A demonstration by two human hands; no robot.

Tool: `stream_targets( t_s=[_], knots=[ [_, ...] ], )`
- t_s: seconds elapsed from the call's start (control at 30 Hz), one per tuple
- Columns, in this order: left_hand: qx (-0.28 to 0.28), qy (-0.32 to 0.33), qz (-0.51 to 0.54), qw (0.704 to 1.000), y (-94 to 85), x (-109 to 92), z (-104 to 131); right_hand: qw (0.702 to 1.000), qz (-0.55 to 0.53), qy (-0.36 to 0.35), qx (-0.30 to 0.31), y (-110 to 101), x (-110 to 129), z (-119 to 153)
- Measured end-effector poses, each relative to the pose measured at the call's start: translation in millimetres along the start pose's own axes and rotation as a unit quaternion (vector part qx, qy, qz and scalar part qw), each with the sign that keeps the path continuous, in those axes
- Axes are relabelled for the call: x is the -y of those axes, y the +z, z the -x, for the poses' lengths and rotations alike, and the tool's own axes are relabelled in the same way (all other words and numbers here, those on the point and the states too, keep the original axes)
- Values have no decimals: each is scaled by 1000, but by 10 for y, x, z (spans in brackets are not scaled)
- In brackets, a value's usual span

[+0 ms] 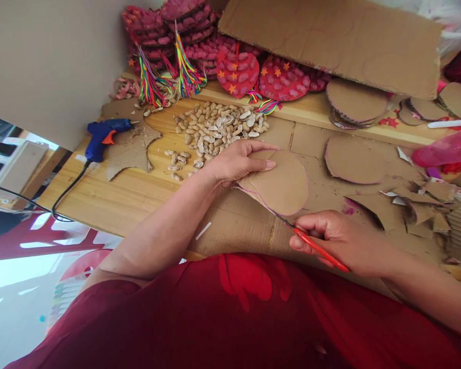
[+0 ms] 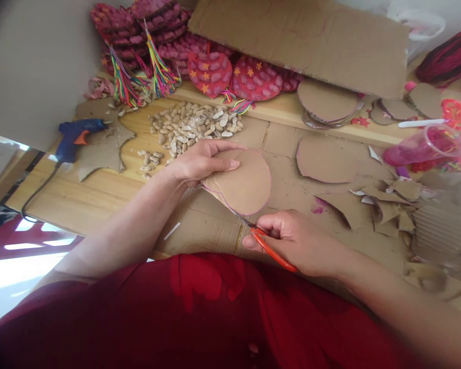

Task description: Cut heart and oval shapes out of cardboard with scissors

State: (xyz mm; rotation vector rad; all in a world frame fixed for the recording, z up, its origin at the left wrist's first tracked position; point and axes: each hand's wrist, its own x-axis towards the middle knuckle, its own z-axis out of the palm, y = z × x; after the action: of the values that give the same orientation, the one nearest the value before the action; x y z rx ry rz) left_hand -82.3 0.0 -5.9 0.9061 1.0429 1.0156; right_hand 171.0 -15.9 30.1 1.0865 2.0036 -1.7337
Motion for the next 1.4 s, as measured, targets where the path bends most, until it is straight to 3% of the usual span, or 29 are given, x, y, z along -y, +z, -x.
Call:
stream_targets(
  t_s=[0.23,0.6,1.4],
  knots=[
    [-2,-3,11,1000,38,1,16,998,-55,25,-5,31,60,5],
    [-25,20,-18,999,32,30,-3,994,-111,11,1,34,7,-16],
    [-68,26,11,997,55,11,0,991,-129,9,-34,84,7,-16]
  ],
)
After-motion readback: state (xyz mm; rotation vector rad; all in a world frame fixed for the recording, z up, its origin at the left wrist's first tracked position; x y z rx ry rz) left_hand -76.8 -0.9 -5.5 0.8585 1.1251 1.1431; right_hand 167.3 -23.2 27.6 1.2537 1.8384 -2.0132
